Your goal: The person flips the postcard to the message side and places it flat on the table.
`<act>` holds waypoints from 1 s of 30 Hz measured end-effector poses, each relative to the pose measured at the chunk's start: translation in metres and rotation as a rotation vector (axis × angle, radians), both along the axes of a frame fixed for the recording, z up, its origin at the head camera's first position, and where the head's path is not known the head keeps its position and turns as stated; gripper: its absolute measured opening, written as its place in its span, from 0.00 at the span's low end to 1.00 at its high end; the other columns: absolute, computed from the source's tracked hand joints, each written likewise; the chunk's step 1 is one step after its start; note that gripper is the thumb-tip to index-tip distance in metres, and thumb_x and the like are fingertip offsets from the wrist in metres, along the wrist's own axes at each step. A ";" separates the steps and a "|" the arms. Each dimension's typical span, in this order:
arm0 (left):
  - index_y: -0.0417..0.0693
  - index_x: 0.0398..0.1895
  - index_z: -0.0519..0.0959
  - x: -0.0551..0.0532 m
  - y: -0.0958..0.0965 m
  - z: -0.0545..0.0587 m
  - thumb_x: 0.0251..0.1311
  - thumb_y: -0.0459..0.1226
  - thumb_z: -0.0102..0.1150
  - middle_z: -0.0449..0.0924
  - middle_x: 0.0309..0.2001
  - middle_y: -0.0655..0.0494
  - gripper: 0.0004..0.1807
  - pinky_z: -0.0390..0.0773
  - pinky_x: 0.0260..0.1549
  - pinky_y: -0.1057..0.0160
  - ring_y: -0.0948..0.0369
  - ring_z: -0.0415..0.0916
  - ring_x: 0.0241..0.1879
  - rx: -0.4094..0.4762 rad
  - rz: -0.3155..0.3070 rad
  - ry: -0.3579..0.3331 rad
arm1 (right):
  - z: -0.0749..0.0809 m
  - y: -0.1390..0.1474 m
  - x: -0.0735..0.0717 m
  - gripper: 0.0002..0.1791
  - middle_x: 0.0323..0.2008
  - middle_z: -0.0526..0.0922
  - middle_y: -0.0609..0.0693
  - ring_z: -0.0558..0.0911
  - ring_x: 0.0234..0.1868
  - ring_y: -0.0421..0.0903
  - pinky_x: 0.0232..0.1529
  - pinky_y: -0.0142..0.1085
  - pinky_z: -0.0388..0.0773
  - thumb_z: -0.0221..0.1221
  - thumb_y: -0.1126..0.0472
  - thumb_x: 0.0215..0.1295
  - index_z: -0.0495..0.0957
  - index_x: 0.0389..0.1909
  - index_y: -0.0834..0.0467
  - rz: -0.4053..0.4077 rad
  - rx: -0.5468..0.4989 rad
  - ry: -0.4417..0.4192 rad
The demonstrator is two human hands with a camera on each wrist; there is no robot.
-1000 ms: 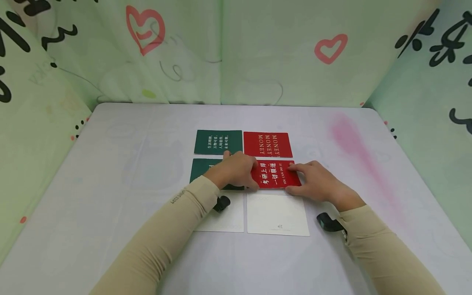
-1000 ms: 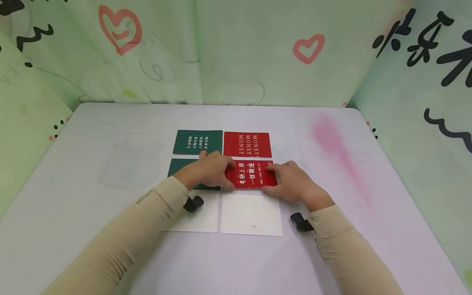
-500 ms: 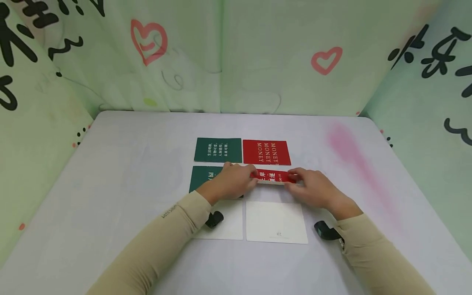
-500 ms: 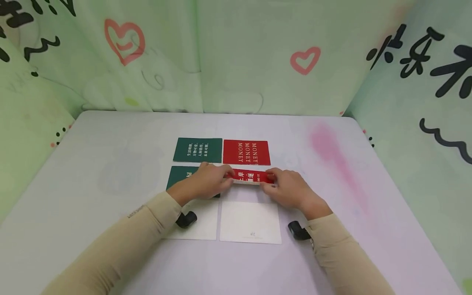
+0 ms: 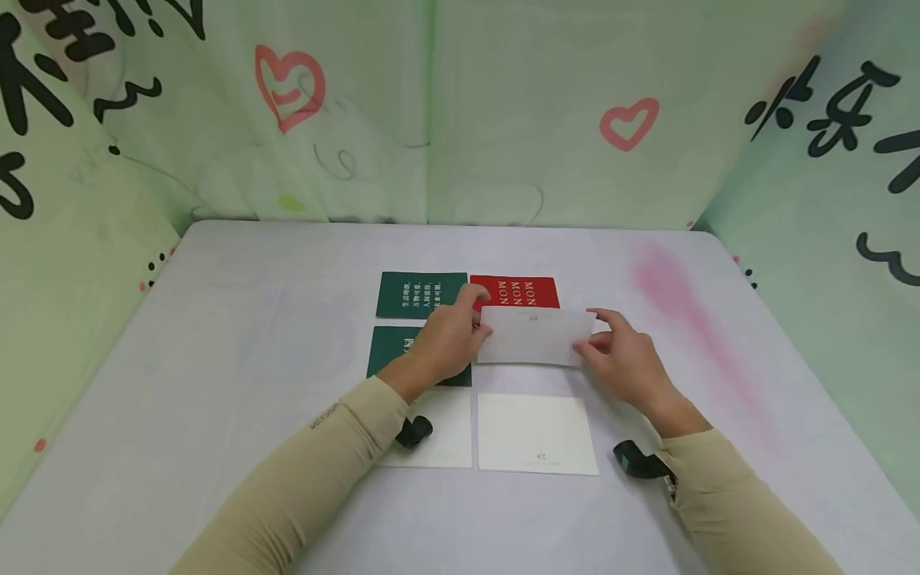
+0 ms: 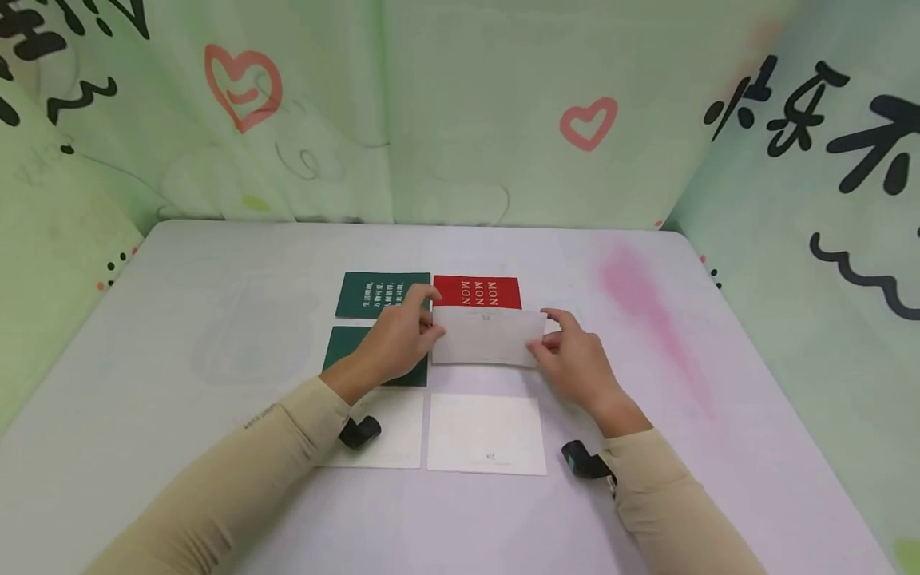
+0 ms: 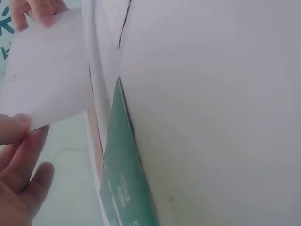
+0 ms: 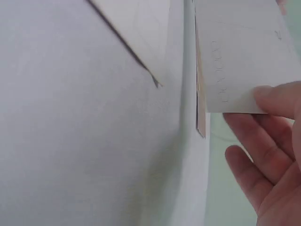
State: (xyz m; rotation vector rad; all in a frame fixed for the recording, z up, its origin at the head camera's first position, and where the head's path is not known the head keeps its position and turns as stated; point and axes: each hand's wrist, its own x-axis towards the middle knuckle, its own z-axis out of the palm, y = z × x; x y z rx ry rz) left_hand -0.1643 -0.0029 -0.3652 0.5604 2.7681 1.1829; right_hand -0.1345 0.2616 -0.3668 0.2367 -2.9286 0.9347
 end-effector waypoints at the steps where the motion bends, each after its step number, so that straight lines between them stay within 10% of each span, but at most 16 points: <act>1: 0.48 0.64 0.64 0.000 0.000 -0.002 0.68 0.36 0.63 0.81 0.44 0.49 0.26 0.81 0.37 0.65 0.58 0.80 0.36 0.020 0.012 0.005 | -0.001 0.000 0.001 0.32 0.42 0.86 0.63 0.84 0.44 0.60 0.47 0.52 0.76 0.63 0.63 0.68 0.61 0.67 0.69 -0.015 -0.022 0.002; 9: 0.45 0.49 0.79 -0.006 0.003 -0.011 0.67 0.36 0.63 0.79 0.46 0.51 0.10 0.79 0.44 0.65 0.56 0.73 0.47 -0.095 -0.022 0.058 | -0.005 -0.002 0.001 0.29 0.51 0.77 0.62 0.83 0.35 0.52 0.36 0.40 0.78 0.64 0.67 0.66 0.67 0.67 0.63 0.007 -0.020 0.016; 17: 0.51 0.54 0.82 -0.011 0.011 -0.011 0.61 0.43 0.69 0.82 0.50 0.55 0.18 0.73 0.49 0.57 0.56 0.69 0.50 -0.417 -0.056 0.091 | -0.010 0.001 -0.005 0.26 0.49 0.76 0.61 0.81 0.41 0.53 0.42 0.45 0.78 0.63 0.66 0.65 0.72 0.62 0.68 0.071 0.094 -0.052; 30: 0.53 0.59 0.80 -0.009 0.015 -0.011 0.61 0.47 0.69 0.81 0.53 0.55 0.23 0.69 0.52 0.53 0.56 0.67 0.53 -0.588 -0.115 0.050 | -0.014 -0.002 -0.012 0.26 0.44 0.78 0.60 0.76 0.43 0.56 0.48 0.51 0.76 0.65 0.65 0.64 0.73 0.61 0.67 0.112 0.203 -0.158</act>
